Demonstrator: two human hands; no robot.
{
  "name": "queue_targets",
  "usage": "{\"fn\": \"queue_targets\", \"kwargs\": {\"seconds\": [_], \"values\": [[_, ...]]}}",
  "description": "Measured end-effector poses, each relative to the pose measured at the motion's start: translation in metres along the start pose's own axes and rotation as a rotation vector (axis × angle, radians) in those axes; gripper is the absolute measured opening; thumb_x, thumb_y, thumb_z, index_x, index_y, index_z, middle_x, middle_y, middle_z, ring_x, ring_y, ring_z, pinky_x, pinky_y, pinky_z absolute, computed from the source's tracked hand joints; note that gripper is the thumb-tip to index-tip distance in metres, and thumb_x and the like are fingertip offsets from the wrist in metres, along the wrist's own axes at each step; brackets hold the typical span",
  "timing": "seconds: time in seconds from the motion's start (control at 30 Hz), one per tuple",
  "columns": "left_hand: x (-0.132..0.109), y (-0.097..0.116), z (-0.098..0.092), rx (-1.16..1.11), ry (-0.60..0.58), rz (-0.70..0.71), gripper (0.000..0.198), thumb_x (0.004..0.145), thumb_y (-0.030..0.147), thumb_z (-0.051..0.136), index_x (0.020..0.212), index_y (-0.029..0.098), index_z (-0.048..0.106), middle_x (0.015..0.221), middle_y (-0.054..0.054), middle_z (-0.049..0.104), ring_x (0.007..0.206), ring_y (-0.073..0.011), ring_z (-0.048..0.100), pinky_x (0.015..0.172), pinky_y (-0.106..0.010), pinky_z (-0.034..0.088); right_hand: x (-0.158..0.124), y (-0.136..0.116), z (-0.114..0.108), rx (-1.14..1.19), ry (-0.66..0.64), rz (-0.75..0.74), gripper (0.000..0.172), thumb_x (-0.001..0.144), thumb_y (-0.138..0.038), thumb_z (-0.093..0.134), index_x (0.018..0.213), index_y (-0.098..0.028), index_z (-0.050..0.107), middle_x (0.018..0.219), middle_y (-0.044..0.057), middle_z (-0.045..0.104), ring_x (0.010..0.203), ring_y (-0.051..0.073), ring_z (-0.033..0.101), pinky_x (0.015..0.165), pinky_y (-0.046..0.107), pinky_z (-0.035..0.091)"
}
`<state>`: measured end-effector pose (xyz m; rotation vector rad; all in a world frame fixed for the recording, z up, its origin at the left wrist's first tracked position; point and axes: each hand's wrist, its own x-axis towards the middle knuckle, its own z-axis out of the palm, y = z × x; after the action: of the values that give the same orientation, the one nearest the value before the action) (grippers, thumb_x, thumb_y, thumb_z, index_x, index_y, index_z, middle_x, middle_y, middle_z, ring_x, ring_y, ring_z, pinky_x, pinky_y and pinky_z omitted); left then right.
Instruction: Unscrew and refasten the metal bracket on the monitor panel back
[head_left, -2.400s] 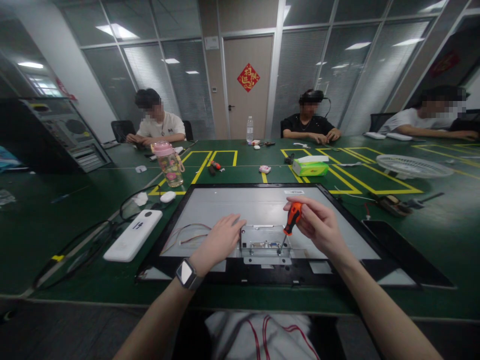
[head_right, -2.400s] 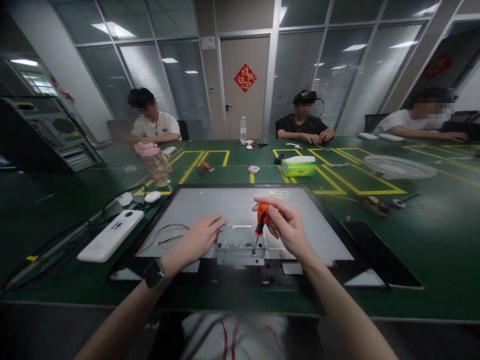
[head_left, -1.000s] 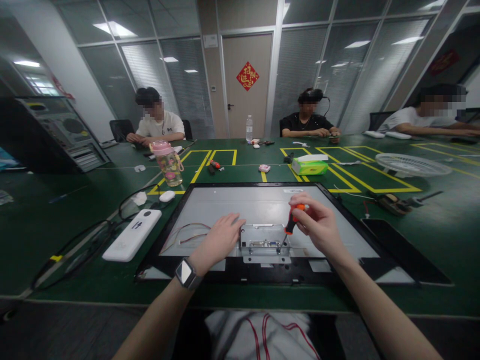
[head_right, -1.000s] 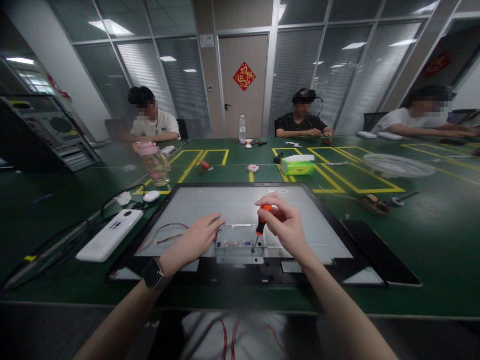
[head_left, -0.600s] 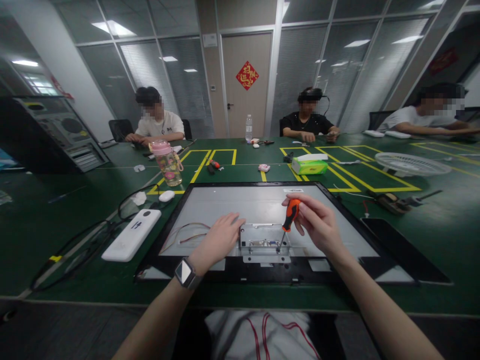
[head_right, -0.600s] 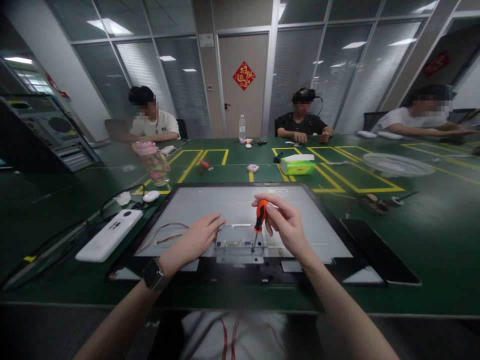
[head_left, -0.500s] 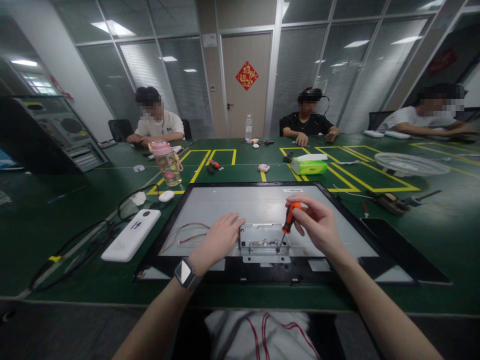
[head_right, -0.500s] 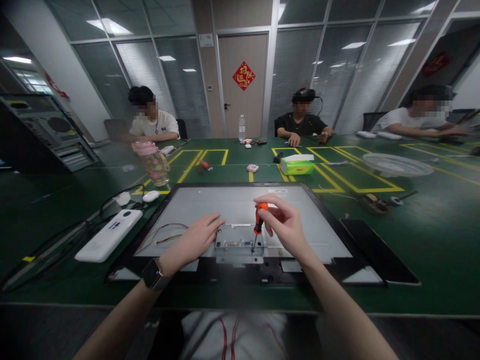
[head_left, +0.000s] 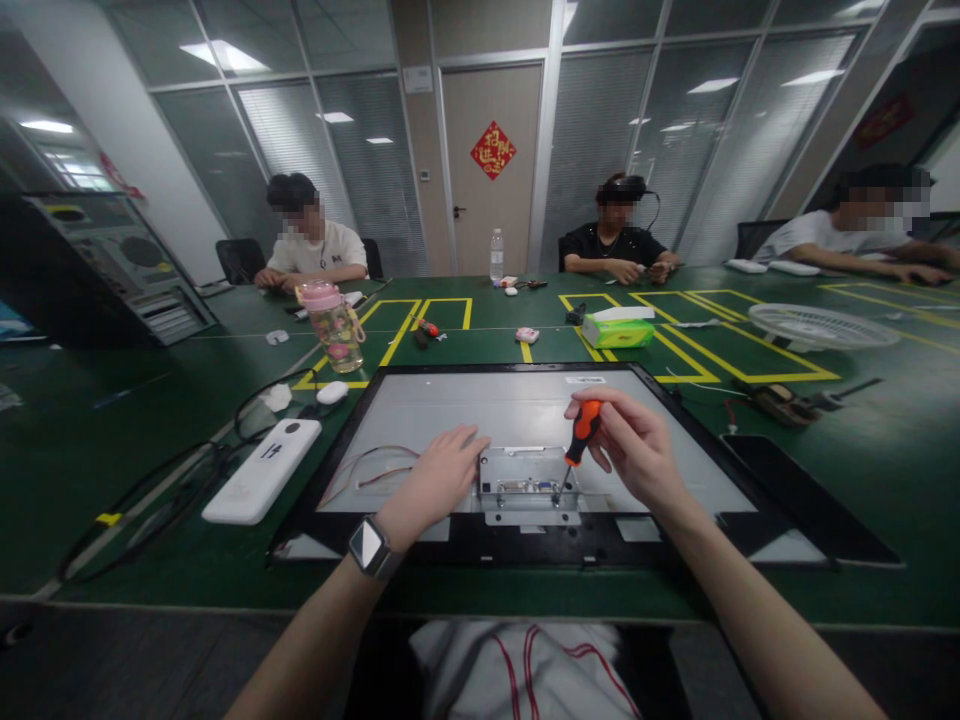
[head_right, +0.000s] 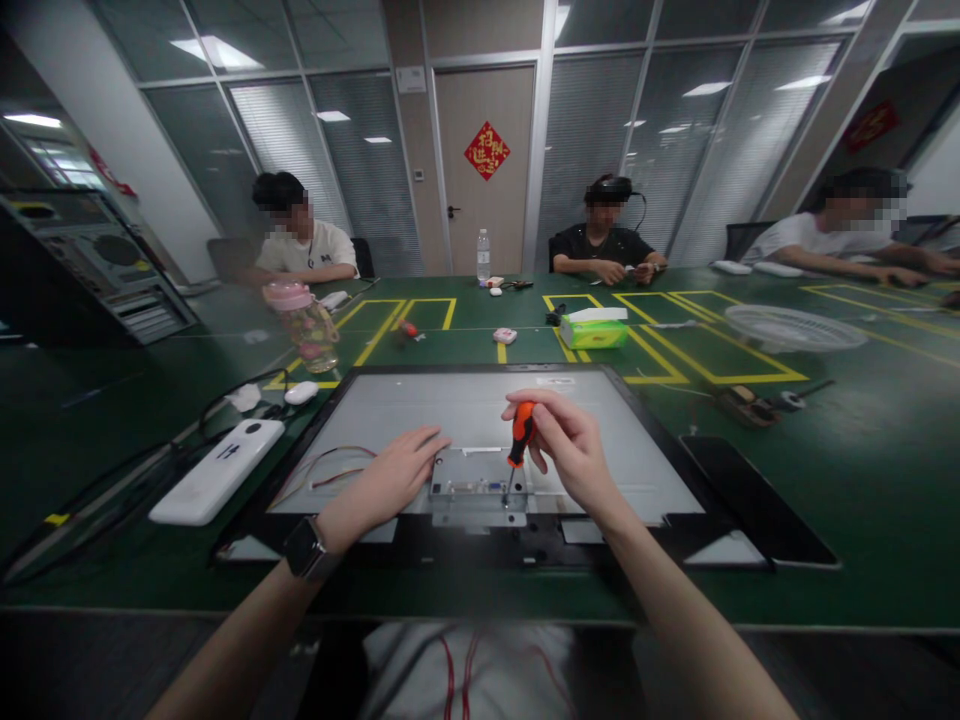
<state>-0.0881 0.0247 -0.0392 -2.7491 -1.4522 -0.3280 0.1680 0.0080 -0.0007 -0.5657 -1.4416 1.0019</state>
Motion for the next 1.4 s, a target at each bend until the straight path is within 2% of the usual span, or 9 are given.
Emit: {"fn": "queue_targets", "kwargs": {"seconds": [0.23, 0.37, 0.47, 0.63, 0.73, 0.97, 1.13, 1.23, 1.4], "values": [[0.0002, -0.0003, 0.0, -0.006, -0.009, -0.006, 0.041, 0.093, 0.012, 0.039, 0.132, 0.015, 0.052, 0.14, -0.015, 0.051, 0.13, -0.0239, 0.047, 0.11, -0.041, 0.035, 0.0012, -0.001, -0.0006, -0.002, 0.002, -0.068, 0.008, 0.086, -0.027, 0.067, 0.091, -0.024, 0.072, 0.089, 0.001, 0.053, 0.049, 0.004, 0.049, 0.032, 0.015, 0.033], [0.0003, 0.0003, -0.001, 0.005, -0.023, -0.01, 0.041, 0.093, 0.012, 0.04, 0.132, 0.015, 0.051, 0.141, -0.014, 0.05, 0.13, -0.0241, 0.047, 0.111, -0.041, 0.035, 0.0007, 0.0004, -0.0017, -0.029, 0.013, -0.016, 0.019, 0.091, -0.031, 0.06, 0.107, -0.025, 0.069, 0.088, 0.003, 0.062, 0.042, 0.004, 0.046, 0.031, 0.016, 0.032], [0.0005, 0.0005, -0.0008, 0.012, -0.021, -0.007, 0.041, 0.093, 0.012, 0.039, 0.132, 0.015, 0.052, 0.141, -0.014, 0.05, 0.13, -0.0241, 0.047, 0.111, -0.04, 0.035, 0.0004, -0.0005, -0.0004, 0.017, 0.002, 0.01, 0.022, 0.094, -0.034, 0.054, 0.108, -0.025, 0.068, 0.088, 0.005, 0.065, 0.044, 0.005, 0.047, 0.033, 0.017, 0.036], [0.0003, -0.0009, 0.0016, -0.005, 0.007, -0.003, 0.04, 0.093, 0.013, 0.04, 0.13, 0.017, 0.052, 0.14, -0.014, 0.051, 0.129, -0.0235, 0.048, 0.11, -0.041, 0.037, 0.0023, -0.0018, 0.0015, 0.034, -0.016, -0.049, 0.009, 0.087, -0.03, 0.065, 0.091, -0.024, 0.072, 0.093, 0.001, 0.054, 0.048, 0.003, 0.048, 0.033, 0.015, 0.035], [-0.0001, -0.0013, 0.0019, -0.002, 0.009, -0.002, 0.039, 0.093, 0.013, 0.041, 0.13, 0.017, 0.053, 0.139, -0.014, 0.051, 0.129, -0.0237, 0.048, 0.11, -0.04, 0.036, 0.0027, -0.0009, 0.0002, 0.011, -0.008, -0.053, 0.005, 0.084, -0.027, 0.069, 0.088, -0.025, 0.072, 0.087, -0.001, 0.049, 0.046, 0.002, 0.046, 0.032, 0.014, 0.031], [-0.0003, -0.0012, 0.0017, -0.012, 0.015, -0.002, 0.04, 0.093, 0.012, 0.04, 0.13, 0.018, 0.052, 0.139, -0.013, 0.051, 0.129, -0.0227, 0.048, 0.11, -0.041, 0.036, 0.0002, -0.0002, -0.0012, 0.021, -0.02, -0.001, 0.02, 0.094, -0.032, 0.055, 0.107, -0.026, 0.069, 0.089, 0.005, 0.064, 0.041, 0.003, 0.042, 0.033, 0.016, 0.033], [0.0002, -0.0024, 0.0023, -0.002, 0.005, 0.008, 0.04, 0.093, 0.013, 0.039, 0.13, 0.018, 0.051, 0.14, -0.013, 0.051, 0.13, -0.0228, 0.047, 0.11, -0.041, 0.036, -0.0002, 0.0003, -0.0012, -0.006, 0.006, -0.06, 0.014, 0.087, -0.032, 0.064, 0.095, -0.025, 0.074, 0.096, 0.004, 0.056, 0.045, 0.003, 0.044, 0.033, 0.017, 0.034], [0.0, -0.0021, 0.0018, -0.004, 0.001, 0.003, 0.04, 0.093, 0.013, 0.039, 0.13, 0.017, 0.052, 0.14, -0.013, 0.051, 0.13, -0.0236, 0.047, 0.11, -0.041, 0.036, 0.0, 0.0013, -0.0024, -0.032, 0.03, -0.065, 0.011, 0.084, -0.03, 0.068, 0.091, -0.025, 0.074, 0.091, 0.002, 0.052, 0.044, 0.003, 0.043, 0.032, 0.017, 0.03], [-0.0002, -0.0005, 0.0002, -0.006, -0.002, -0.003, 0.04, 0.093, 0.012, 0.039, 0.13, 0.017, 0.052, 0.139, -0.013, 0.051, 0.129, -0.0235, 0.047, 0.11, -0.041, 0.036, 0.0, -0.0015, -0.0009, 0.012, 0.023, -0.044, 0.018, 0.092, -0.032, 0.058, 0.1, -0.025, 0.072, 0.091, 0.005, 0.061, 0.041, 0.003, 0.038, 0.032, 0.017, 0.03]]}}
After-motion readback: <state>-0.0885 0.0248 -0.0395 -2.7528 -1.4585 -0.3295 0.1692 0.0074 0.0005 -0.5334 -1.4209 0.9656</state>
